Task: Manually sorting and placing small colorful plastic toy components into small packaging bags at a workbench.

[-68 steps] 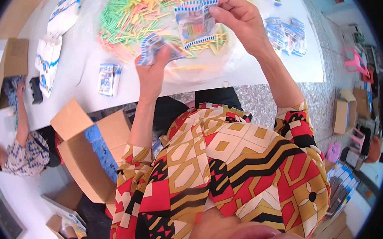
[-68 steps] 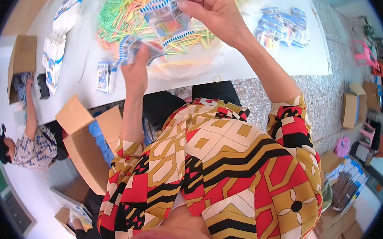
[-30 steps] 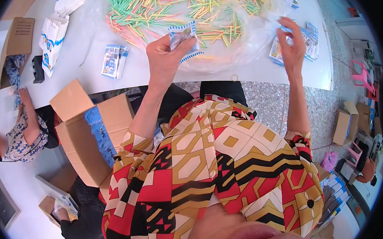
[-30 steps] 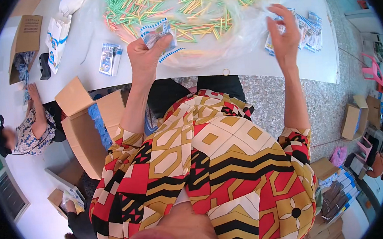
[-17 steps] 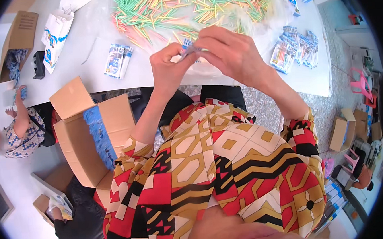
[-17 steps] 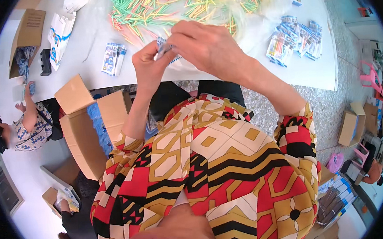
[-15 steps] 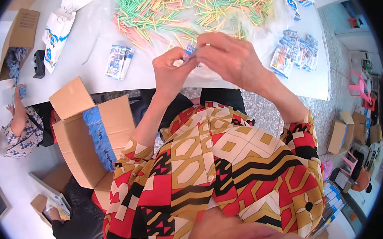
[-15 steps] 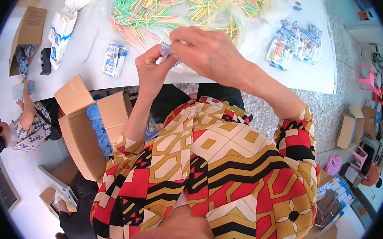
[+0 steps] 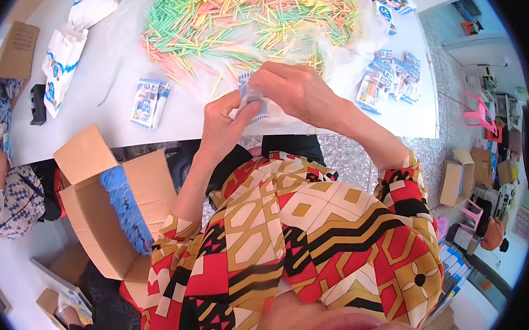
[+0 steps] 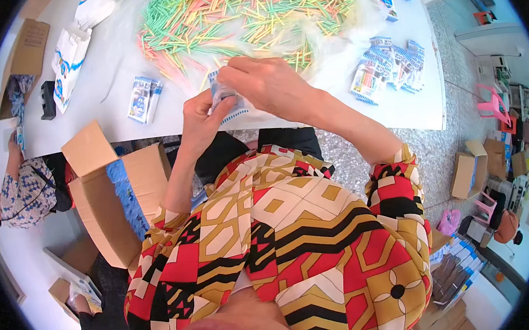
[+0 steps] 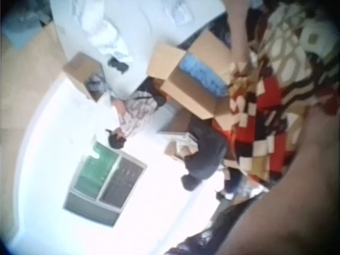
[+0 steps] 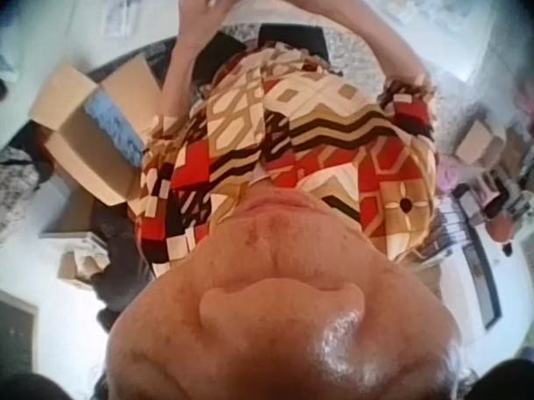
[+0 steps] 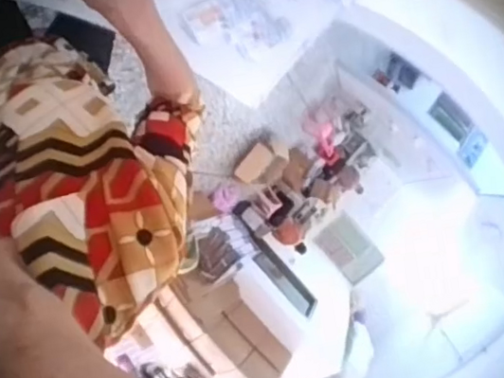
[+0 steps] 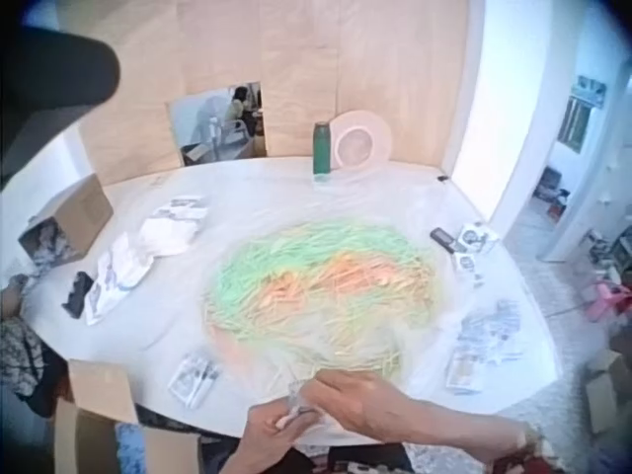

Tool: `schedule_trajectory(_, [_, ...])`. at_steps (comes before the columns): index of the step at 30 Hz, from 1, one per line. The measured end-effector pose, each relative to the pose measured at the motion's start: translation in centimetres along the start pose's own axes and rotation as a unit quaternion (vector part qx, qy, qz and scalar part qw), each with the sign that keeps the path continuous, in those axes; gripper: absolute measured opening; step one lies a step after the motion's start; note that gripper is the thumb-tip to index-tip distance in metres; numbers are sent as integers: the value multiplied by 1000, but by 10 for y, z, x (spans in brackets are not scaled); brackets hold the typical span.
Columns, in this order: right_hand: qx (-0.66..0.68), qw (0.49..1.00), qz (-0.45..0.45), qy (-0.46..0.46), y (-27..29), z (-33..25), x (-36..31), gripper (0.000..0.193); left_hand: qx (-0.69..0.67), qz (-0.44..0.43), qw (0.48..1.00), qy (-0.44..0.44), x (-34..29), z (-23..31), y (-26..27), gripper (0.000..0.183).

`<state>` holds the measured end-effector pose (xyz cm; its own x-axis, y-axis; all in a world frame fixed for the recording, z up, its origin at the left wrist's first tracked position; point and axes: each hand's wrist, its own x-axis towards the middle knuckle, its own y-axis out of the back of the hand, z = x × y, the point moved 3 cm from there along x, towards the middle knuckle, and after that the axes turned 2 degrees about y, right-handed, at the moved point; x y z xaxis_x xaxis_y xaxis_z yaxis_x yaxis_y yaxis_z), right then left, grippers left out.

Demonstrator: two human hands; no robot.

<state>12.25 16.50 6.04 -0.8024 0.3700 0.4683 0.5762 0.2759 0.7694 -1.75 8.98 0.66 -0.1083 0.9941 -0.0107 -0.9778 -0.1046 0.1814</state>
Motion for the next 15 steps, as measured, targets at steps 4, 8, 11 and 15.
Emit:
schedule_trajectory(4, [28, 999, 25, 26, -2, -3, 1, 18, 29, 44, 997, -51, 5, 0, 3, 11])
schedule_trajectory(8, [30, 999, 15, 13, 1, -6, 1, 20, 15, 81, 995, -54, 7, 5, 5, 8])
schedule_trajectory(11, [31, 999, -22, 2, 7, -5, 2, 16, 42, 72, 994, -67, 6, 2, 1, 8])
schedule_trajectory(15, [236, 964, 52, -115, 24, 30, 4, 9, 8, 73, 995, -62, 9, -2, -1, 12])
